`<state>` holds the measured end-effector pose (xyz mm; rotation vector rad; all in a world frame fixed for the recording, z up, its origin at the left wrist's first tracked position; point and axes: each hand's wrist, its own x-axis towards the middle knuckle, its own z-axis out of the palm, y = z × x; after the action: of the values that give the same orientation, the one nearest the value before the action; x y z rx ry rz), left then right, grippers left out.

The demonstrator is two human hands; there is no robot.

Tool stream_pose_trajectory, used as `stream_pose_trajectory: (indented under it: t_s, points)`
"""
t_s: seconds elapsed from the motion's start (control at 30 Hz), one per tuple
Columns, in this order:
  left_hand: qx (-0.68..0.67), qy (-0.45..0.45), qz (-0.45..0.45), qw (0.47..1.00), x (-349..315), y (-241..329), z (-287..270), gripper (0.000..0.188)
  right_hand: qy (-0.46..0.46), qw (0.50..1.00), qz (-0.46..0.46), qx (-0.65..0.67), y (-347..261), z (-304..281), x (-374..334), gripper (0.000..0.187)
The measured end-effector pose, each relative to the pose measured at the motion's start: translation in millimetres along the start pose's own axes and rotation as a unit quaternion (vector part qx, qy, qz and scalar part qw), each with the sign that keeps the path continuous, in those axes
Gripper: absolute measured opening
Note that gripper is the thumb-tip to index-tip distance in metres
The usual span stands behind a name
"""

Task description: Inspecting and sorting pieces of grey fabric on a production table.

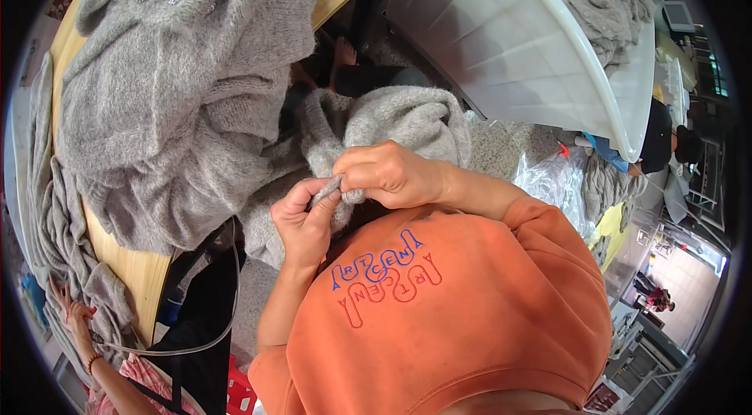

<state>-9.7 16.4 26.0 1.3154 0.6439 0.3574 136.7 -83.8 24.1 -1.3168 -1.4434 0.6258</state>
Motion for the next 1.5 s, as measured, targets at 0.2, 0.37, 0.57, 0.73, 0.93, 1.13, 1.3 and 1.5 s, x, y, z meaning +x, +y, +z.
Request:
stream_pose_trajectory:
  t_s: [0.2,0.37,0.57,0.73,0.93,1.13,1.3,1.5]
  points:
    - [0.029,0.014,0.040,0.999,1,1,1,0.012,0.046,0.997,0.054,-0.032,-2,8,-3,0.023]
    - [0.115,0.037,0.103,0.987,1,1,0,0.017,0.105,0.990,0.098,-0.017,-5,13,-2,0.025]
    - [0.180,0.033,0.173,0.968,0,2,2,0.014,0.038,0.992,0.122,-0.020,0,6,-1,0.025]
    - [0.233,0.035,0.249,0.939,-1,7,3,0.014,0.066,0.991,0.116,-0.014,-5,12,-5,0.022]
    - [0.334,0.048,0.386,0.858,2,12,6,0.023,0.138,0.988,0.038,-0.060,-14,18,-3,0.024]
    - [0.326,0.038,0.388,0.861,1,10,11,0.022,0.153,0.966,-0.046,-0.205,-12,14,-1,0.026]
    - [0.330,0.080,0.276,0.899,4,5,-7,0.011,0.235,0.955,-0.028,-0.180,2,-1,-8,0.025]
    - [0.184,0.052,-0.007,0.982,1,2,-14,0.003,-0.160,0.887,0.236,-0.362,11,-18,-19,0.025]
